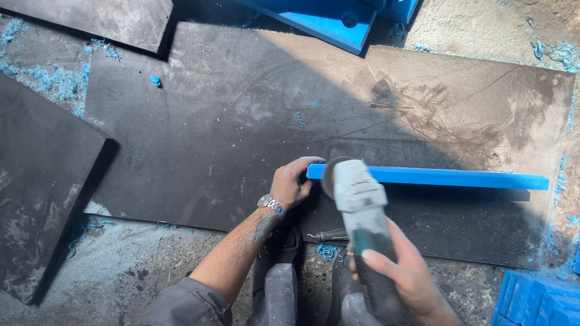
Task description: Grinding and deburring the edges of blue plastic blocks using an angle grinder and a hand deburring tool.
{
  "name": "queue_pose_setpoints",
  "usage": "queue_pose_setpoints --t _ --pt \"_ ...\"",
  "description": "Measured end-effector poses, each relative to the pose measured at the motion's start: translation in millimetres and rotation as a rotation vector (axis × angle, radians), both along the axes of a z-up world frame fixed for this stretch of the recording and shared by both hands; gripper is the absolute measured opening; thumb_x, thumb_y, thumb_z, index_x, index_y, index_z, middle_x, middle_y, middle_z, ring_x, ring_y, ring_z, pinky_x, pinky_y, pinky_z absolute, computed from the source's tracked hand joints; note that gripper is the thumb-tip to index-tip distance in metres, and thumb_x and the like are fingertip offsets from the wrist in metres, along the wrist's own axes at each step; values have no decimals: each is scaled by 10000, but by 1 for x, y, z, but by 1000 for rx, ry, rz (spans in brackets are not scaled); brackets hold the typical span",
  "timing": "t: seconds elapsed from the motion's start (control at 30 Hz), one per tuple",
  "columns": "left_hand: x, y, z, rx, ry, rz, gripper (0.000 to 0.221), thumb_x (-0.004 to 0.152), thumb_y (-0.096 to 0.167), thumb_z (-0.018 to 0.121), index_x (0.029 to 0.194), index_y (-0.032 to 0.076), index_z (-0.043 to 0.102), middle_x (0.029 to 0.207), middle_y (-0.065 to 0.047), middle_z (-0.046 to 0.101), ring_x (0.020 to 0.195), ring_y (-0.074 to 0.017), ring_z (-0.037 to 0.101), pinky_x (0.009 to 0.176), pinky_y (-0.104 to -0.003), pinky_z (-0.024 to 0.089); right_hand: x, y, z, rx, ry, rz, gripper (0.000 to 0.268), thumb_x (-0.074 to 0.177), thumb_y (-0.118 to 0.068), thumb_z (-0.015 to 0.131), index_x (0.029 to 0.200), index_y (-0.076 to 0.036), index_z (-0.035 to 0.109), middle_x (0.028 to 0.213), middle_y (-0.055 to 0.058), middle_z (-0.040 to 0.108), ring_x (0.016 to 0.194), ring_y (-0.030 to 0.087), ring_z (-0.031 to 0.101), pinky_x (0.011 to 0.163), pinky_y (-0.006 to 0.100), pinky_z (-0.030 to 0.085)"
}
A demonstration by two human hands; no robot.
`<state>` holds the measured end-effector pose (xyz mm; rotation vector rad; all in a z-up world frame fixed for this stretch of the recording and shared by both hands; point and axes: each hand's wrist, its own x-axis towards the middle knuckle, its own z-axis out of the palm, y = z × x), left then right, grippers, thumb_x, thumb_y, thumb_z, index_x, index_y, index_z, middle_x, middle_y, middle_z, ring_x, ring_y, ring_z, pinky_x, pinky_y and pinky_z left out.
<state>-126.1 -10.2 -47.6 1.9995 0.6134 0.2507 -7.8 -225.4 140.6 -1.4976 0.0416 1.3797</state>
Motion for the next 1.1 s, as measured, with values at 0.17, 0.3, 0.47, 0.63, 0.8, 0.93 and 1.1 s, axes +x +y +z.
queue_pose_setpoints --t 0.17,0.3,0.47,0.63,0.8,0.93,1.1 --pt "2 0 -1 -12 -52 -3 531 756 163 847 1246 166 641 1164 -110 737 1018 -314 736 870 -406 594 -5 28 12 -20 134 76 776 810 -237 737 1498 -43 437 981 161 676 803 219 692 698 386 610" --pt "3 -2 3 -39 -62 1 506 786 34 709 1266 186 651 1197 -84 749 1064 -287 751 902 -381 616 13 8 24 -96 145 -14 750 797 -218 723 1483 -61 464 971 161 685 778 222 690 675 384 602" --pt "4 -3 7 -5 1 2 532 786 10 691 1280 203 655 1221 -68 753 1050 -270 756 876 -372 626 55 -57 21 -257 -39 -245 561 871 -240 611 1373 -4 523 998 191 696 759 268 701 656 401 593" --pt "13 4 35 12 50 -44 538 754 30 704 1265 187 641 1182 -81 738 1027 -300 736 849 -401 610 74 -95 18 -292 -203 -429 489 946 -242 568 1372 -9 514 1047 206 685 809 272 693 689 407 584" --pt "41 6 81 190 11 -174 504 708 169 788 1188 142 635 1072 -92 712 964 -330 682 800 -445 565 66 -98 10 -184 -192 -428 528 915 -220 607 1393 -15 515 1033 197 685 784 278 691 681 413 593" --pt "69 -15 77 472 154 -403 479 749 197 746 1203 112 619 1030 -83 688 958 -300 673 822 -443 544 57 -82 10 -63 -167 -238 640 852 -201 698 1439 -25 514 1062 154 689 857 230 691 737 377 579" --pt "83 -26 71 564 395 -486 334 880 162 670 1200 114 585 1052 -68 667 925 -254 673 782 -406 552 72 -96 18 -28 -159 -214 684 846 -211 720 1470 -31 506 1108 126 688 933 195 690 787 342 567"
